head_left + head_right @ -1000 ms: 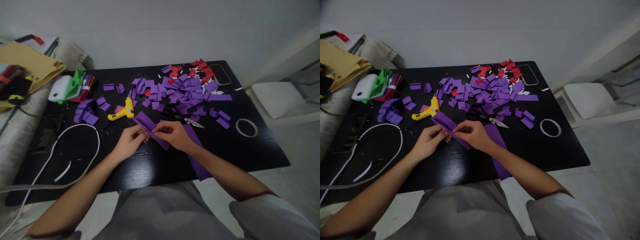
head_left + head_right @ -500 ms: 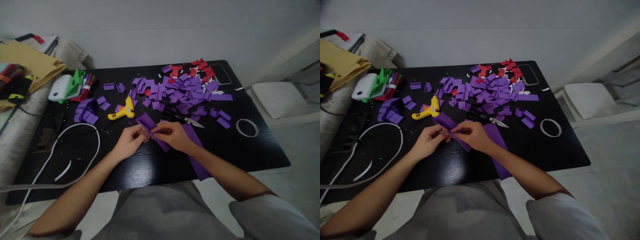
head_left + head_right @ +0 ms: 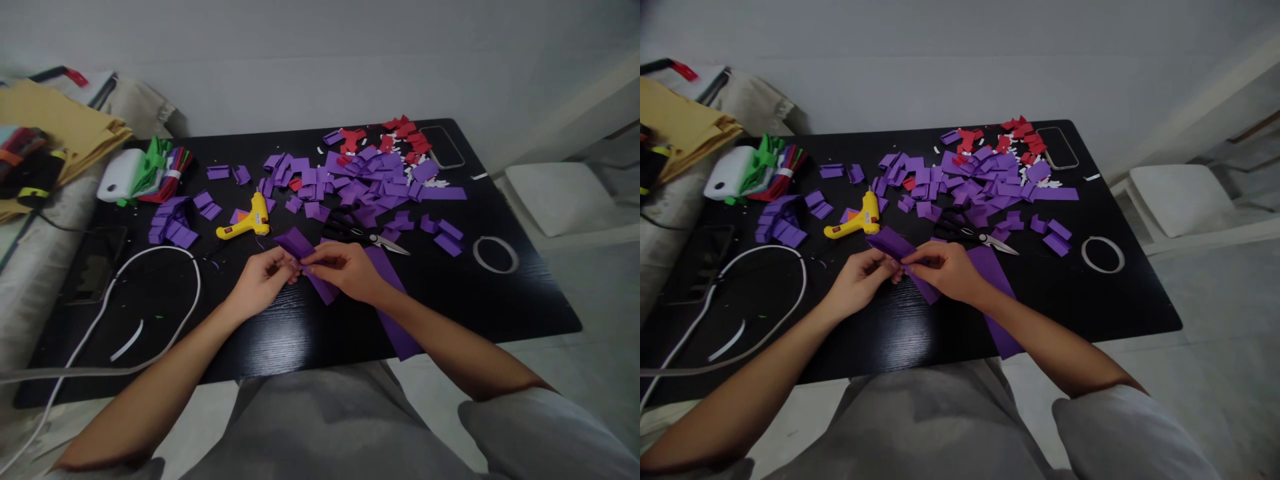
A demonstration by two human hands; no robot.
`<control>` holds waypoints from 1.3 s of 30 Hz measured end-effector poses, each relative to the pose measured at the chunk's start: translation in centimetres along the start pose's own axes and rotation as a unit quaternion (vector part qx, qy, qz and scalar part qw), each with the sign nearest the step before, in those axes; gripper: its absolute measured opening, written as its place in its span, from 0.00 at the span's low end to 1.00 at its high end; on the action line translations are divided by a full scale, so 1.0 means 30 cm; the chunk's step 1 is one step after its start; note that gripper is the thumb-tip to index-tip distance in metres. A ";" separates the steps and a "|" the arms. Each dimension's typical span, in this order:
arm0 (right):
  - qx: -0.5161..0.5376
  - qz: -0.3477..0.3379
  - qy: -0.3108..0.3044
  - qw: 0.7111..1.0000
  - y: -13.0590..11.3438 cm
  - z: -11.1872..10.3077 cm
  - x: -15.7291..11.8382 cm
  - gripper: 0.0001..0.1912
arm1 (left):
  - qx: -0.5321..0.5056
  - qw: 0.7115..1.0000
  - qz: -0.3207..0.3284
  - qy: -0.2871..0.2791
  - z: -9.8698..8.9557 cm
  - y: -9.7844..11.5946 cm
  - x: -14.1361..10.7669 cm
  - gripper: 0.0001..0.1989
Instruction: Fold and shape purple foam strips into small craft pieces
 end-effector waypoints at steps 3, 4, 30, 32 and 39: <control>-0.022 -0.008 0.014 1.000 -0.002 -0.002 -0.002 0.08 | 0.012 1.000 0.017 0.006 0.001 -0.003 -0.006 0.06; -0.028 -0.012 0.018 0.999 -0.001 -0.002 -0.002 0.08 | 0.008 1.000 0.026 0.011 0.002 -0.005 -0.009 0.06; 0.103 0.117 0.049 0.987 0.046 0.028 0.002 0.14 | 0.174 0.971 0.125 0.104 0.024 0.032 -0.026 0.10; 0.107 0.113 0.058 0.986 0.047 0.031 0.001 0.13 | 0.192 0.967 0.122 0.112 0.026 0.032 -0.028 0.14; 0.134 0.120 0.066 0.981 0.042 0.040 0.000 0.11 | 0.211 0.961 0.129 0.126 0.032 0.029 -0.028 0.10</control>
Point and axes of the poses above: each hand's wrist, its own x-axis towards the middle knuckle, its own z-axis out of the palm, y = z × x, the point moved 2 cm from there along x, towards the middle knuckle, and after that the axes turned 1 degree about x, right-handed, at the moved point
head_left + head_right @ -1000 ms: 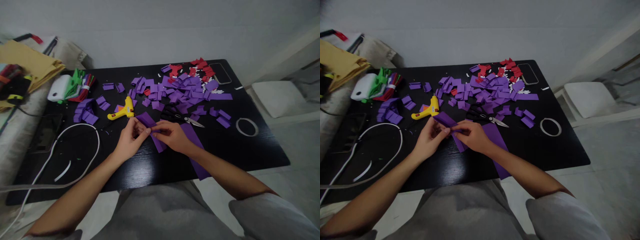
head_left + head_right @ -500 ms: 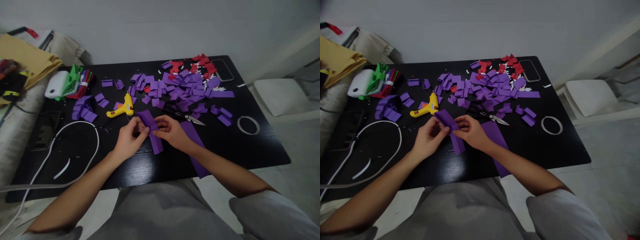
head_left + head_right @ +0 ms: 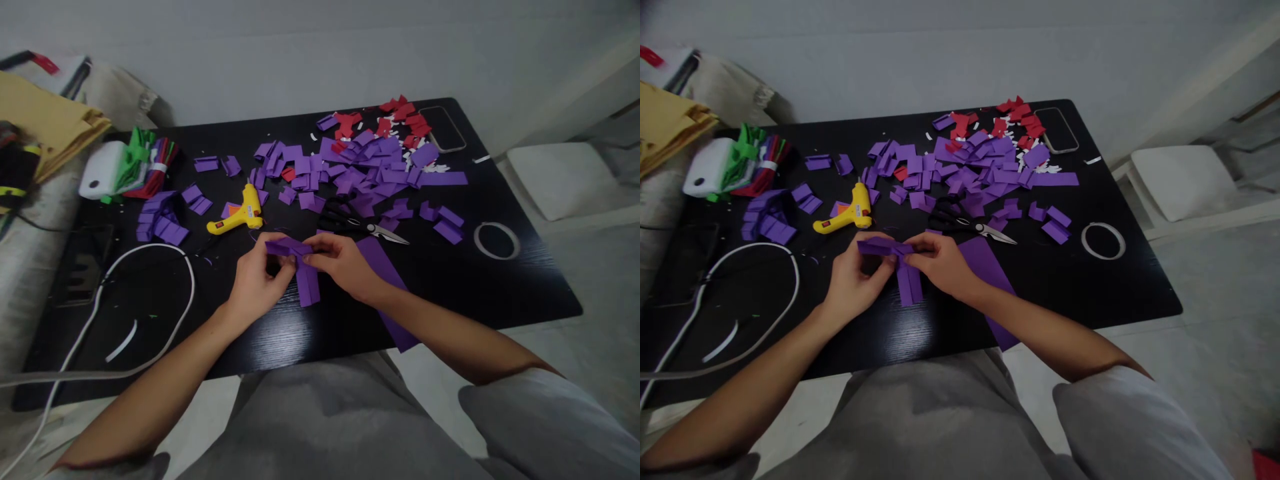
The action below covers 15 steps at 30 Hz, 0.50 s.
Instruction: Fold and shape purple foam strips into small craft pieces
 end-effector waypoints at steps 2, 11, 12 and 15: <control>0.009 0.008 -0.008 1.000 0.001 0.000 0.001 0.09 | 0.002 1.000 0.014 0.000 -0.001 0.001 0.001 0.09; 0.020 0.006 -0.016 1.000 0.015 0.001 0.005 0.13 | -0.003 1.000 0.005 -0.001 -0.013 0.003 -0.002 0.07; 0.023 0.009 -0.016 1.000 0.015 0.002 0.005 0.14 | -0.006 1.000 -0.002 0.002 -0.014 0.002 -0.001 0.07; 0.021 0.009 -0.013 1.000 0.011 0.001 0.001 0.15 | -0.017 0.999 -0.030 0.003 -0.016 0.000 0.002 0.06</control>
Point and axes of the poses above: each hand's wrist, its own x-axis towards the middle knuckle, its own z-axis out of the palm, y = z × x, the point moved 2 cm from there along x, towards the middle knuckle, and after that the axes turned 1 degree about x, right-handed, at the moved point
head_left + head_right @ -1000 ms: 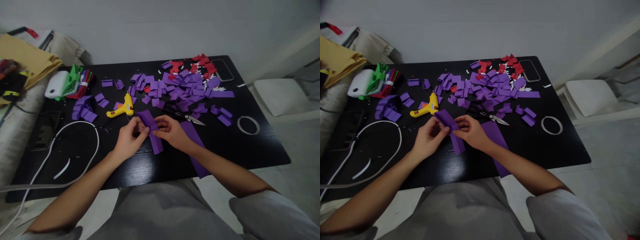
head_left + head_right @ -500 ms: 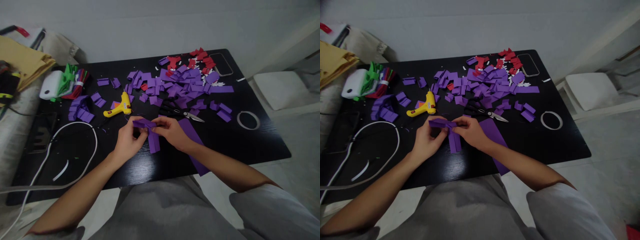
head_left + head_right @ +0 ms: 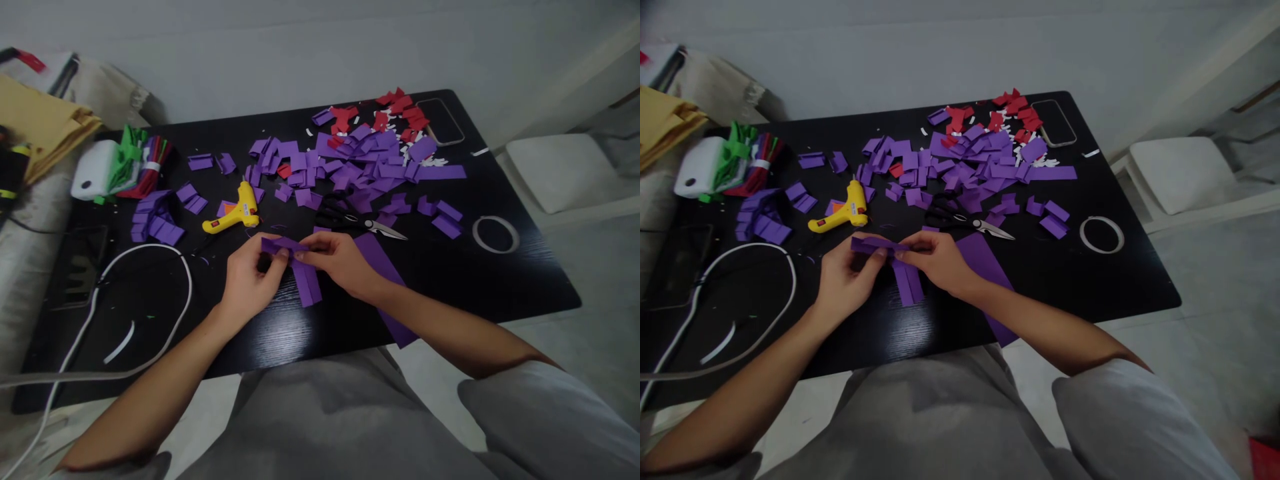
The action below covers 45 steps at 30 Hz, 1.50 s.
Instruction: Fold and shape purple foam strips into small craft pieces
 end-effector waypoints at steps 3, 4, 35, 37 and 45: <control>-0.005 -0.006 0.001 1.000 -0.008 -0.001 -0.004 0.14 | -0.032 0.999 -0.034 -0.022 0.001 0.003 0.003 0.06; -0.003 -0.006 0.002 1.000 -0.010 -0.001 -0.005 0.13 | -0.046 0.998 -0.044 -0.028 0.001 0.004 0.004 0.06; 0.021 0.061 -0.006 0.998 -0.005 -0.011 0.002 0.13 | -0.095 0.992 -0.065 -0.050 0.006 0.001 0.009 0.09; 0.024 0.064 -0.017 0.998 -0.009 -0.010 0.002 0.15 | -0.095 0.992 -0.066 -0.052 0.005 0.001 0.011 0.08; 0.003 0.086 -0.022 0.996 -0.016 -0.006 -0.003 0.12 | -0.106 0.990 -0.079 -0.051 -0.001 0.003 0.018 0.09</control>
Point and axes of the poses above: each hand's wrist, its own x-axis towards the middle knuckle, its own z-axis out of the palm, y = z × x, the point moved 2 cm from there along x, towards the middle knuckle, and after that the axes turned 1 degree about x, right-handed, at the moved point
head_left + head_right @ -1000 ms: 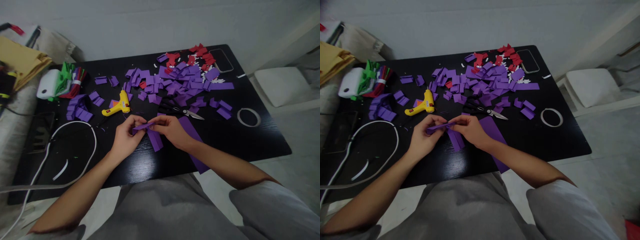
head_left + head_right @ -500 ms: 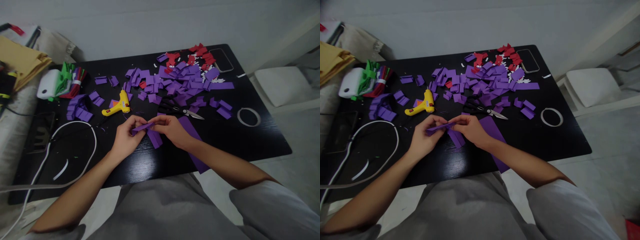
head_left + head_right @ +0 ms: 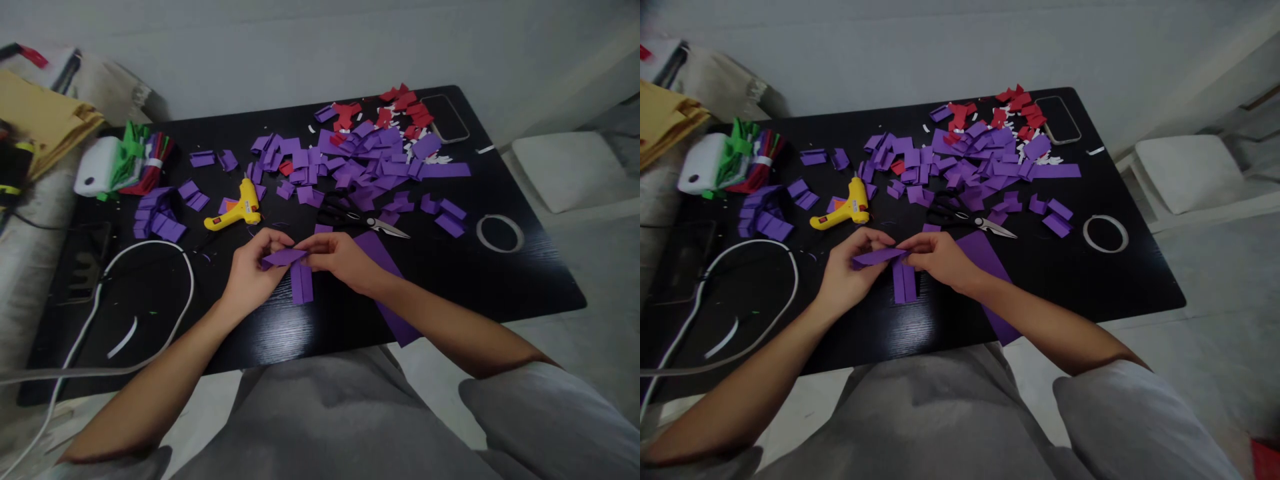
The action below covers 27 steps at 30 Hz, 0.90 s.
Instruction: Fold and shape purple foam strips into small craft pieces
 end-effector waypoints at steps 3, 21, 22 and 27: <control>-0.002 -0.001 -0.002 1.000 0.007 -0.002 0.002 0.11 | -0.004 1.000 -0.008 -0.006 -0.002 -0.003 0.004 0.09; -0.009 -0.022 0.002 1.000 0.009 0.005 -0.003 0.08 | 0.009 1.000 -0.010 -0.015 0.005 -0.020 -0.004 0.09; -0.013 -0.024 0.004 1.000 0.011 0.004 -0.002 0.09 | 0.007 1.000 -0.009 -0.016 0.006 -0.018 -0.004 0.09; -0.006 -0.042 0.004 0.999 0.019 0.001 0.004 0.10 | -0.002 1.000 -0.007 -0.022 0.005 -0.008 -0.003 0.09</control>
Point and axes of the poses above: each hand's wrist, its own x-axis towards the middle knuckle, its own z-axis out of the palm, y = z × x, the point moved 2 cm from there along x, towards the middle knuckle, and after that the axes turned 1 degree about x, right-handed, at the moved point
